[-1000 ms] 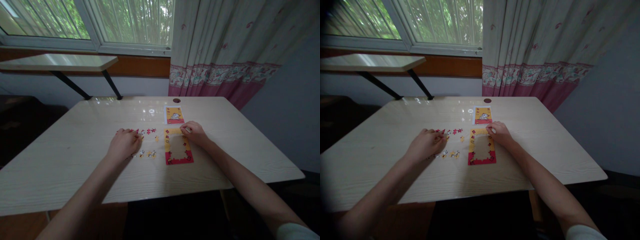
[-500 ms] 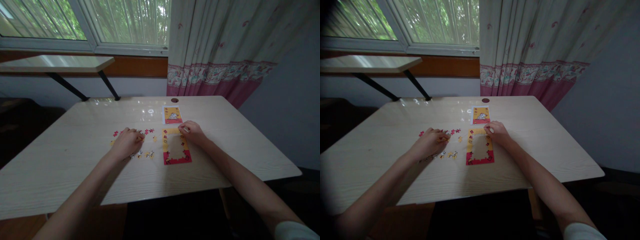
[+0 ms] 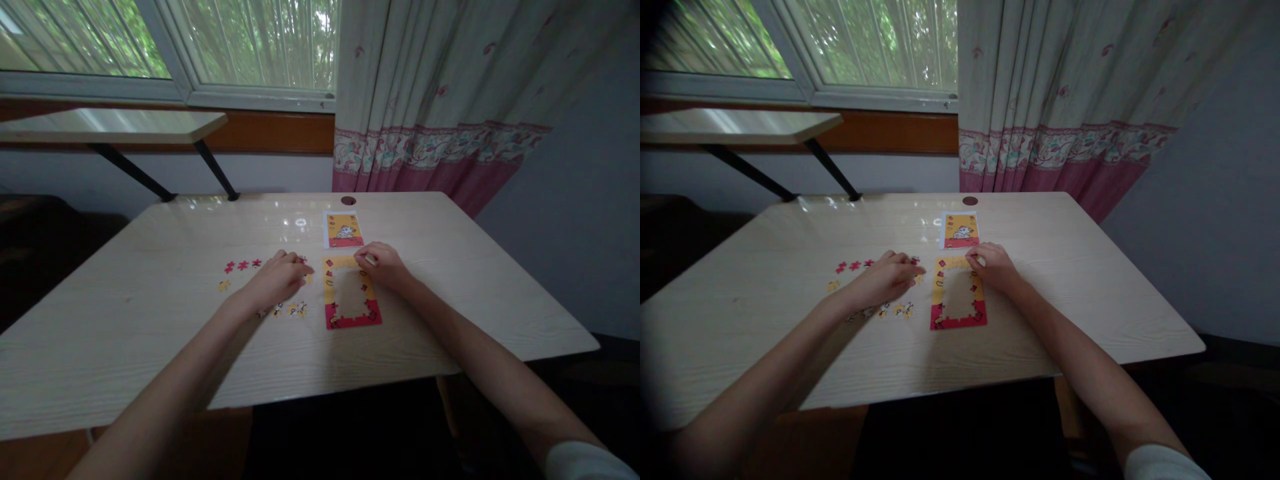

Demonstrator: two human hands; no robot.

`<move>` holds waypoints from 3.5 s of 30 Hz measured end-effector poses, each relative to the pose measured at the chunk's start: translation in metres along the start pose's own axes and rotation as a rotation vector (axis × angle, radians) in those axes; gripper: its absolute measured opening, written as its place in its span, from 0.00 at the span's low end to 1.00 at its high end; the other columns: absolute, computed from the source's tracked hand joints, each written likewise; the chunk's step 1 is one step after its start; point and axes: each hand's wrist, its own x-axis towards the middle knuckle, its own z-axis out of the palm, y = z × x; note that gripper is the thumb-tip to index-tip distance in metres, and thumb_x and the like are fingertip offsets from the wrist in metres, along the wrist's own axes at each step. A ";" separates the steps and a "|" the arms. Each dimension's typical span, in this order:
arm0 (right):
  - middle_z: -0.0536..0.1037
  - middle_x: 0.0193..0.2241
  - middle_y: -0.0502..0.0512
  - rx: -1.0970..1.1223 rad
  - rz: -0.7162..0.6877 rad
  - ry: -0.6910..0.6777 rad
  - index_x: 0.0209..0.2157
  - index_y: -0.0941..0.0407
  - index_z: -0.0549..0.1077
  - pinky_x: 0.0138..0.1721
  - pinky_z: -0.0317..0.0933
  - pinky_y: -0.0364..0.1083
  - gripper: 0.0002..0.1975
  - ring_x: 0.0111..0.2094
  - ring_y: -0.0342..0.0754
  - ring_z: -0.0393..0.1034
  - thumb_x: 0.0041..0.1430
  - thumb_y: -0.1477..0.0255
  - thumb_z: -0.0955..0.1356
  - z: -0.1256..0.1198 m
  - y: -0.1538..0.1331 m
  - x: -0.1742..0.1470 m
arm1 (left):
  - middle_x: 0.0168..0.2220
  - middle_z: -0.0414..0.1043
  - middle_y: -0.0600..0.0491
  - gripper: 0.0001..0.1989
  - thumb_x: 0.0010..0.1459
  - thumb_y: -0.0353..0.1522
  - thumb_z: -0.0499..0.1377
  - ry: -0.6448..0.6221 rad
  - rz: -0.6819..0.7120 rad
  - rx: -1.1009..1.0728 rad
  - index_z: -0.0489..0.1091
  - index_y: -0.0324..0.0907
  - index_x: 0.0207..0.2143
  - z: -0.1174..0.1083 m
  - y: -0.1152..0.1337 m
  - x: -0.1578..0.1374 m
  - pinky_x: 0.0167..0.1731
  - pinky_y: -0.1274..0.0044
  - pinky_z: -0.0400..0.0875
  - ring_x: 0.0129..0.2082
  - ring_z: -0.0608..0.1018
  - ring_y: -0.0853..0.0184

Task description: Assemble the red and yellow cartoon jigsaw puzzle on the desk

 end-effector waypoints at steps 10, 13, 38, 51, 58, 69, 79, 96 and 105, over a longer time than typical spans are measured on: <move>0.78 0.30 0.54 0.019 -0.004 -0.010 0.30 0.56 0.74 0.38 0.61 0.47 0.06 0.34 0.47 0.71 0.58 0.72 0.65 0.002 0.001 0.000 | 0.38 0.67 0.46 0.09 0.53 0.30 0.56 -0.125 -0.024 -0.036 0.71 0.39 0.36 -0.007 0.001 0.011 0.42 0.71 0.60 0.41 0.65 0.58; 0.78 0.30 0.54 0.020 -0.014 -0.004 0.30 0.55 0.74 0.39 0.61 0.46 0.06 0.34 0.47 0.71 0.58 0.71 0.65 0.002 0.000 0.000 | 0.39 0.66 0.46 0.11 0.52 0.28 0.55 -0.134 0.025 -0.032 0.70 0.39 0.40 -0.008 0.001 0.011 0.42 0.71 0.60 0.41 0.65 0.59; 0.78 0.30 0.55 0.047 -0.090 -0.026 0.30 0.57 0.74 0.37 0.62 0.46 0.07 0.33 0.47 0.71 0.59 0.71 0.65 0.001 -0.001 0.000 | 0.35 0.69 0.48 0.04 0.50 0.29 0.56 -0.116 0.030 0.044 0.71 0.41 0.30 -0.011 0.001 0.007 0.39 0.72 0.59 0.38 0.66 0.60; 0.78 0.29 0.56 0.099 -0.164 -0.034 0.31 0.57 0.74 0.36 0.62 0.45 0.08 0.32 0.46 0.71 0.59 0.71 0.64 -0.001 -0.011 0.000 | 0.27 0.70 0.52 0.05 0.51 0.28 0.52 -0.065 -0.006 -0.160 0.68 0.41 0.30 -0.010 0.011 0.000 0.36 0.73 0.62 0.34 0.68 0.63; 0.78 0.31 0.53 0.140 -0.225 0.013 0.42 0.54 0.73 0.40 0.63 0.46 0.11 0.35 0.45 0.71 0.59 0.66 0.66 0.000 -0.029 0.000 | 0.29 0.72 0.52 0.08 0.54 0.34 0.55 0.102 -0.094 -0.675 0.69 0.39 0.33 -0.014 0.038 0.021 0.30 0.76 0.66 0.29 0.71 0.69; 0.77 0.31 0.53 0.053 -0.204 0.055 0.37 0.51 0.74 0.38 0.61 0.47 0.08 0.35 0.46 0.70 0.58 0.65 0.66 0.000 -0.031 -0.001 | 0.31 0.75 0.50 0.11 0.53 0.30 0.56 0.035 -0.164 -1.045 0.68 0.38 0.41 0.002 0.038 0.042 0.37 0.72 0.70 0.31 0.76 0.68; 0.78 0.30 0.53 0.024 -0.148 0.138 0.34 0.53 0.75 0.38 0.62 0.47 0.08 0.33 0.47 0.70 0.58 0.64 0.66 -0.016 -0.018 0.000 | 0.40 0.71 0.46 0.14 0.56 0.38 0.57 0.217 -0.064 -0.118 0.72 0.41 0.41 0.011 0.014 0.016 0.44 0.67 0.64 0.41 0.69 0.59; 0.77 0.29 0.53 0.048 -0.013 -0.107 0.31 0.56 0.75 0.39 0.59 0.46 0.05 0.34 0.46 0.68 0.51 0.70 0.71 0.016 -0.017 0.000 | 0.31 0.70 0.49 0.14 0.61 0.32 0.49 0.145 0.142 0.034 0.74 0.42 0.41 0.015 0.008 0.019 0.40 0.71 0.61 0.35 0.67 0.63; 0.76 0.27 0.52 0.054 -0.019 -0.137 0.31 0.56 0.76 0.38 0.59 0.46 0.06 0.32 0.46 0.67 0.51 0.69 0.71 0.018 -0.018 0.001 | 0.33 0.71 0.48 0.15 0.61 0.30 0.49 0.134 0.138 0.024 0.73 0.42 0.45 0.014 0.014 0.020 0.39 0.71 0.62 0.36 0.67 0.63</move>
